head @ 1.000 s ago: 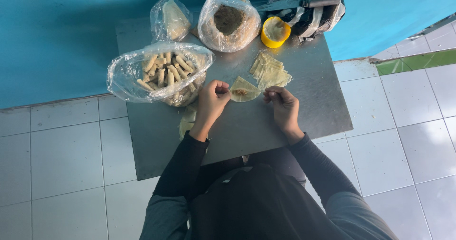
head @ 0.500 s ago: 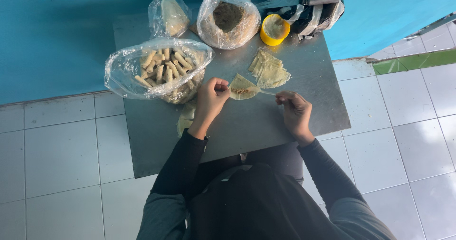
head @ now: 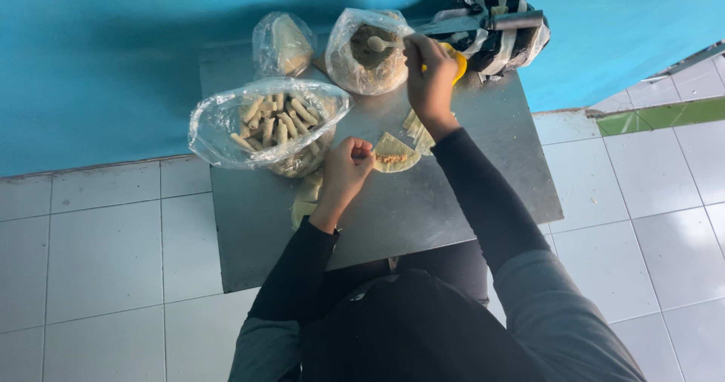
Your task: The person sits at a metal table folding triangular pastry wrappers. They pinch filling from a plastic bag of filling onto a wrapper, fold the wrapper over the filling into a filled parcel, and place the finished parcel into a large plastic bag of finished pastries, repeating the cycle.
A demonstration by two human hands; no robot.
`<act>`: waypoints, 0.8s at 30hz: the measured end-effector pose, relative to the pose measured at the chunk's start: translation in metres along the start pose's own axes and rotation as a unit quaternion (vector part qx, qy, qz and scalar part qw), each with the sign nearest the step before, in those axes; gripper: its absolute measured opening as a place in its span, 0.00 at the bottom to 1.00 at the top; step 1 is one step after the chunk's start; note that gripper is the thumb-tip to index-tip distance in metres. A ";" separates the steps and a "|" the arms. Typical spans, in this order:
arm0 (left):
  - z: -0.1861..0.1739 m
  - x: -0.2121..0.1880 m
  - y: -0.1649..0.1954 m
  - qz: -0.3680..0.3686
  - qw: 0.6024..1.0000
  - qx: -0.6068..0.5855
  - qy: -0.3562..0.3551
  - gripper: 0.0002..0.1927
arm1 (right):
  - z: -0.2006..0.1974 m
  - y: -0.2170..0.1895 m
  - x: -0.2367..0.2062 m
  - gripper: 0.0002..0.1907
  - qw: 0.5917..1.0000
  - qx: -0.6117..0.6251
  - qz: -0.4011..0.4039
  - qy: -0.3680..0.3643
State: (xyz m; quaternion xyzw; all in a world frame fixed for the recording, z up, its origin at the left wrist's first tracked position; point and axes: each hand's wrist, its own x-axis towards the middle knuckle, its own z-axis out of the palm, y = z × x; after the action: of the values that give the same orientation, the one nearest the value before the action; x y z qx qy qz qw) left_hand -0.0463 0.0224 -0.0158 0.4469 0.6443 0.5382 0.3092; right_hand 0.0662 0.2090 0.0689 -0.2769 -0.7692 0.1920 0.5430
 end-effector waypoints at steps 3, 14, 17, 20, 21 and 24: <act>0.001 -0.001 0.001 -0.001 1.000 -0.004 0.002 0.11 | 0.021 0.008 0.007 0.04 0.996 -0.057 -0.063 -0.016; 0.003 -0.003 0.002 0.004 1.000 -0.009 0.000 0.11 | 0.029 0.044 0.002 0.09 0.949 0.170 0.264 0.017; 0.002 -0.002 0.001 -0.004 1.000 -0.009 0.001 0.11 | 0.024 0.047 0.005 0.09 0.923 0.239 0.299 0.030; 0.002 -0.001 0.000 0.001 1.000 -0.011 0.001 0.11 | 0.022 0.042 0.004 0.08 0.932 0.214 0.290 0.039; 0.002 -0.001 -0.001 0.006 1.000 -0.009 0.001 0.11 | 0.023 0.040 0.001 0.08 0.951 0.181 0.250 0.034; 0.000 -0.001 -0.001 0.010 1.000 -0.007 -0.001 0.11 | 0.031 0.033 -0.004 0.08 0.976 0.120 0.179 0.017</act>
State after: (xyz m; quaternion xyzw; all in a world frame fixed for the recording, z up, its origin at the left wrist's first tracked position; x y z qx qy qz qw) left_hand -0.0459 0.0214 -0.0172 0.4518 0.6359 0.5452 0.3070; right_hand 0.0453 0.2319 0.0356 -0.3461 -0.6691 0.3721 0.5422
